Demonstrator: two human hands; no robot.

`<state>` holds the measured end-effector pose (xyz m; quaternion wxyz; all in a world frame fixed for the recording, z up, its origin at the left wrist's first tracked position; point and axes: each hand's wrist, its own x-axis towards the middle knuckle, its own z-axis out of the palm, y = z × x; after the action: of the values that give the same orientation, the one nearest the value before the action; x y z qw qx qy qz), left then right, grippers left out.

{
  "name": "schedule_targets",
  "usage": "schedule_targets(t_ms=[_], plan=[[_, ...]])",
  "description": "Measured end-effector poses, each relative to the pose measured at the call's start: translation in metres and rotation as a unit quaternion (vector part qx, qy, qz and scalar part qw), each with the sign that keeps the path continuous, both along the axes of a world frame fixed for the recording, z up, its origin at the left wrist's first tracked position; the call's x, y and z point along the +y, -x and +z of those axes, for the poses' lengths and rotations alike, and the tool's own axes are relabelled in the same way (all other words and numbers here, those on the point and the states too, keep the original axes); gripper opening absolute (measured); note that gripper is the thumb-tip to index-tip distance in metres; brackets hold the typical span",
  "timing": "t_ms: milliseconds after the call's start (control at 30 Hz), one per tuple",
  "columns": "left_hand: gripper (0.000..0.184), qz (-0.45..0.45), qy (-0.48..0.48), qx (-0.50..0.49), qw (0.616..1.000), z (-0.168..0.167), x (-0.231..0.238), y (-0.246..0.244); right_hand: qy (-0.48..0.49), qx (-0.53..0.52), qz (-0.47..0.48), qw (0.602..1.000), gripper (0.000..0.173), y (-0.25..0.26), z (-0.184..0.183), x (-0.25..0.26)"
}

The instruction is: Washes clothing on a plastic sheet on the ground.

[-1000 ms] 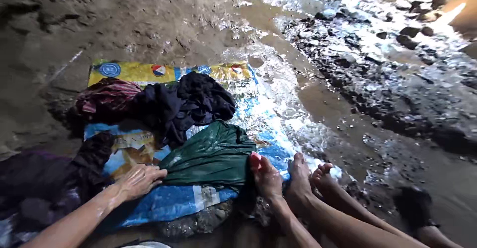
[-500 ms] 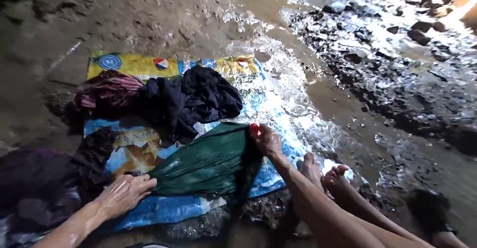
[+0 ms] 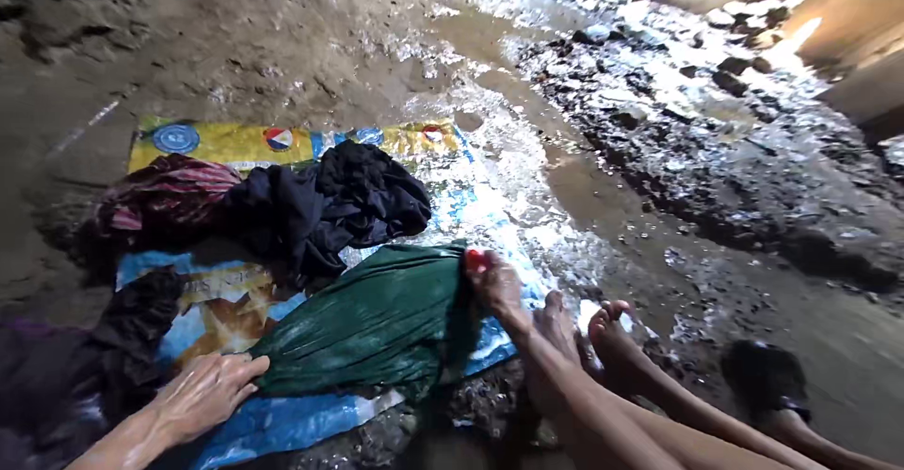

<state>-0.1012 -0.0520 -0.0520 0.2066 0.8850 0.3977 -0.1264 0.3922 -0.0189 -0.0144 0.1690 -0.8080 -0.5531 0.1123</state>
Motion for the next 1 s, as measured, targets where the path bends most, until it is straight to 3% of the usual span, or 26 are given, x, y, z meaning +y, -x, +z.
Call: schedule_targets(t_ms=[133,200,300,367,433,500,567,633,733,833,900,1000], plan=[[0.024,0.0,0.013,0.026,1.0,0.007,-0.002,0.0,-0.107,0.124,0.166,0.972,0.035,0.182,-0.01,-0.05],[0.024,0.009,0.003,0.027,1.0,0.008,-0.001,0.003,-0.096,0.144,0.24,0.955,0.035,0.214,-0.023,-0.069],[0.023,0.003,0.006,0.012,1.0,0.004,-0.003,0.006,-0.091,0.052,0.193,0.976,0.035,0.109,-0.027,-0.061],[0.025,-0.015,0.044,0.045,0.998,0.011,0.005,0.004,-0.025,0.011,0.084,0.996,0.039,0.024,-0.011,-0.05],[0.029,-0.042,0.096,0.124,0.987,0.026,0.019,-0.007,0.06,0.057,-0.055,0.995,0.047,-0.051,0.006,-0.043],[0.034,-0.056,0.147,0.241,0.958,0.055,0.03,-0.043,0.041,0.204,-0.123,0.97,0.053,-0.103,0.001,-0.028],[0.03,-0.069,0.155,0.321,0.932,0.091,0.021,-0.106,0.025,0.376,-0.11,0.92,0.052,-0.096,0.008,-0.01],[0.016,-0.123,0.119,0.284,0.943,0.118,0.003,-0.175,0.059,0.492,-0.079,0.865,0.05,-0.058,0.019,0.016],[0.024,-0.227,0.124,0.159,0.953,0.114,-0.025,-0.263,0.116,0.455,-0.042,0.882,0.051,-0.003,-0.004,0.04],[0.036,-0.177,0.184,0.157,0.954,0.073,-0.044,-0.309,0.145,0.431,-0.042,0.89,0.057,0.039,-0.009,0.039],[0.041,-0.121,0.201,0.14,0.962,0.044,-0.043,-0.312,0.126,0.554,-0.039,0.822,0.048,0.044,0.0,0.03],[0.029,-0.19,0.108,0.072,0.973,0.023,-0.039,-0.29,0.006,0.761,-0.049,0.647,0.039,0.029,0.043,-0.002]])
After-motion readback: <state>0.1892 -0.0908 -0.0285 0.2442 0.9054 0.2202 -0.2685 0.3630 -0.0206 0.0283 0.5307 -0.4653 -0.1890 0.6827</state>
